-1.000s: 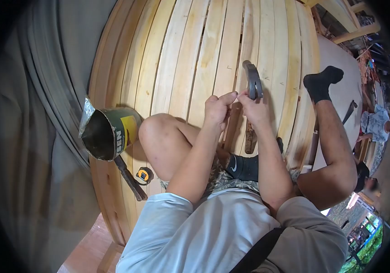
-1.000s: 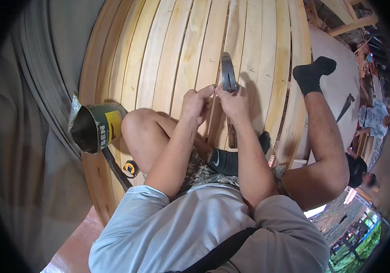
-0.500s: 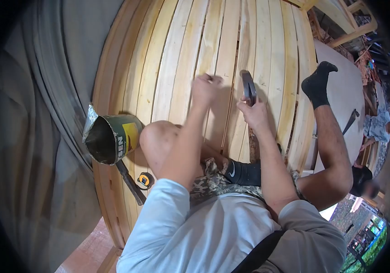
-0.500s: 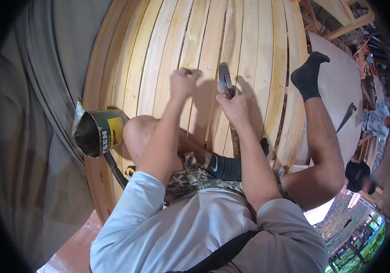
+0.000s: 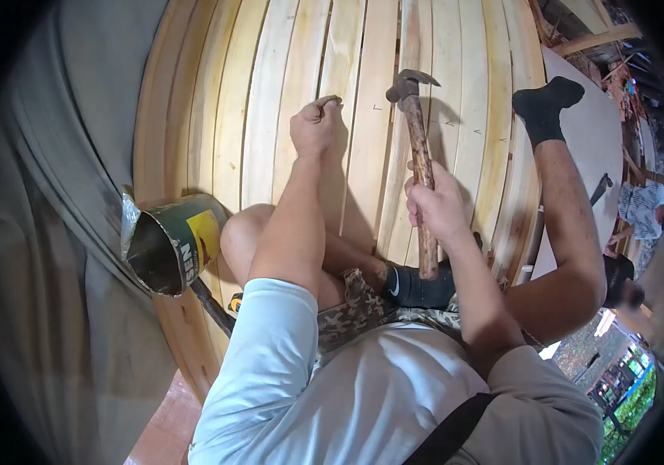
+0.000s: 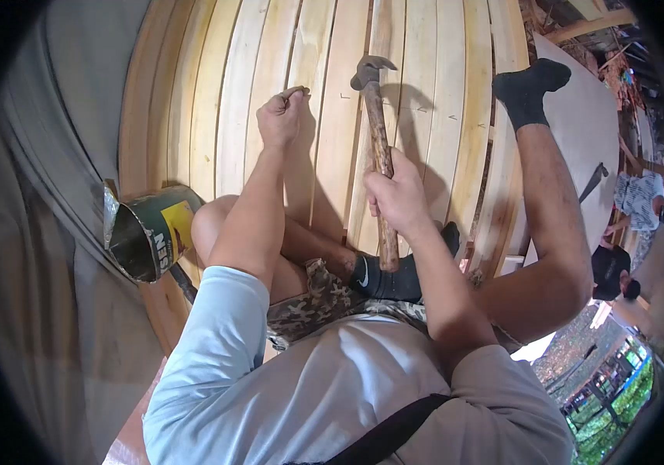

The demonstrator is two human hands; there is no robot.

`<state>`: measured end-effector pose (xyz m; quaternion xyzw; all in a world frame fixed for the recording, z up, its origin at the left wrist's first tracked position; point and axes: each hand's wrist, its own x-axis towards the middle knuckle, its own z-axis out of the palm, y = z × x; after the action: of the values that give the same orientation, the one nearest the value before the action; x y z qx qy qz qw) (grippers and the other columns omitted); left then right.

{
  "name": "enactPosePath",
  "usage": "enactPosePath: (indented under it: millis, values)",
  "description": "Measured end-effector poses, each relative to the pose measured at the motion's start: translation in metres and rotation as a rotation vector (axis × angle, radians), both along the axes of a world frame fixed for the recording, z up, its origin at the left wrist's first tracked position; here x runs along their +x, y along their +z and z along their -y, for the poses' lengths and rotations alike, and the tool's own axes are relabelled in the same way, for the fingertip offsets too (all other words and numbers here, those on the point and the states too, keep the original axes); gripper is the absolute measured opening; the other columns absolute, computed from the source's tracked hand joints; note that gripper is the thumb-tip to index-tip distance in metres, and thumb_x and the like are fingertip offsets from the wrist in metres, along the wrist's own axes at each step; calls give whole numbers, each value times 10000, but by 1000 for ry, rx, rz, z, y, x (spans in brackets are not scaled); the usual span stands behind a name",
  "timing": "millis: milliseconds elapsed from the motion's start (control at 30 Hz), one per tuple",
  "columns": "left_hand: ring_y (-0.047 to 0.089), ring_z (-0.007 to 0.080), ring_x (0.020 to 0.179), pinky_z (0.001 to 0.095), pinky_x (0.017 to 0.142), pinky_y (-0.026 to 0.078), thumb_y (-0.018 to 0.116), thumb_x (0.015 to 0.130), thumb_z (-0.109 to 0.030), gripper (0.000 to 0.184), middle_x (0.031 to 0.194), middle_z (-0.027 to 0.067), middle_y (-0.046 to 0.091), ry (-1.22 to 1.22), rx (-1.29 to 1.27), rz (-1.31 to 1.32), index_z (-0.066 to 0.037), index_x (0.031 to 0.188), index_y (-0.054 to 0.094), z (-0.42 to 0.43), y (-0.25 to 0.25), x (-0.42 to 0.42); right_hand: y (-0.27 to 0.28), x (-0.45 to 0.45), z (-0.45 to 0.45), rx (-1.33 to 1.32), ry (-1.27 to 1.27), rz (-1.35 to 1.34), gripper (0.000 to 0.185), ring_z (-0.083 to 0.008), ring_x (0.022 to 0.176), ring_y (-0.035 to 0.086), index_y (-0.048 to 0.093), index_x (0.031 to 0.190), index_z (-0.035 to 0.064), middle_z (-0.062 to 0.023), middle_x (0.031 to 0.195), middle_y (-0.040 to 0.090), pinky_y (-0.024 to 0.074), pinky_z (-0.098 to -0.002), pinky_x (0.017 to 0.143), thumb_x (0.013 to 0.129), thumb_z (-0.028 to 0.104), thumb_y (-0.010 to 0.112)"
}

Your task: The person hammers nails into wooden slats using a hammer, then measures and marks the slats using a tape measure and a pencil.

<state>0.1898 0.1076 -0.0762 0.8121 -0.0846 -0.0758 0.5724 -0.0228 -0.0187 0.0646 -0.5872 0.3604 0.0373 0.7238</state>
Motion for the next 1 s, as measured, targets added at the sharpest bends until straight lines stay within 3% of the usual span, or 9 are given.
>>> enactPosePath:
  millis: [67, 167, 267, 333, 433, 467, 667, 767, 1000]
  values:
    - [721, 110, 857, 256, 804, 547, 680, 961, -153, 193, 939, 81, 786, -1, 86, -5, -13, 1054, 774, -1, 1, -6, -10, -3, -4, 81, -43, 106, 292, -127, 506, 524, 520, 1145, -32, -68, 773, 566, 468, -296, 464, 854, -1, 520]
    - [739, 215, 790, 309, 739, 561, 688, 944, -248, 174, 887, 107, 766, 39, 93, 42, -134, 1015, 800, 2, -2, -3, -8, 3, -4, 205, -124, 261, 440, -118, 485, 493, 460, 1276, -43, -66, 778, 552, 446, -279, 449, 838, -29, 490]
    - [739, 221, 790, 323, 732, 563, 699, 934, -254, 175, 871, 118, 760, 67, 105, 69, -124, 996, 797, 3, -2, -3, -6, 10, 4, 169, -76, 149, 336, -109, 508, 507, 508, 1218, -20, -36, 744, 542, 447, -274, 454, 885, 16, 529]
    - [737, 249, 797, 346, 731, 565, 690, 935, -261, 173, 881, 113, 759, 67, 95, 125, -130, 985, 792, 4, -5, -5, -4, 14, 2, -77, 67, -21, 221, -86, 552, 517, 564, 1123, 7, 8, 699, 519, 434, -269, 468, 952, 143, 594]
    - [733, 272, 813, 363, 735, 565, 686, 927, -262, 166, 900, 107, 758, 60, 189, 150, -143, 982, 789, 5, -5, -7, -11, 20, -6, -101, 82, -34, 275, -99, 581, 525, 597, 1001, 20, 16, 676, 520, 428, -306, 503, 987, 293, 626]
    - [733, 272, 813, 363, 735, 565, 686, 927, -262, 166, 900, 107, 758, 66, 187, 147, -143, 982, 789, 5, -3, -8, -23, 22, -7, -309, 122, -12, 326, -142, 576, 514, 589, 957, 0, -30, 677, 529, 423, -351, 545, 994, 323, 618]
    - [711, 299, 915, 414, 821, 559, 626, 923, -218, 175, 982, 86, 753, 33, 348, 124, -155, 990, 775, 8, 17, -16, -2, 36, -17, -632, 253, 27, 355, -250, 569, 523, 585, 975, -7, -145, 637, 525, 429, -409, 583, 990, 347, 612]
    - [726, 279, 858, 386, 774, 563, 668, 927, -290, 185, 941, 90, 756, 23, 376, 188, -169, 1006, 785, 5, 12, -14, -8, 37, -17, -658, 263, 51, 359, -293, 583, 551, 592, 979, -1, -172, 646, 552, 440, -423, 594, 984, 357, 617]
    - [711, 288, 915, 408, 822, 560, 633, 936, -247, 178, 970, 90, 753, 4, 403, 142, -151, 968, 780, 6, 16, -14, -28, 33, -17, -682, 292, 58, 356, -342, 647, 621, 595, 1016, -3, -195, 692, 591, 473, -449, 635, 985, 351, 610]
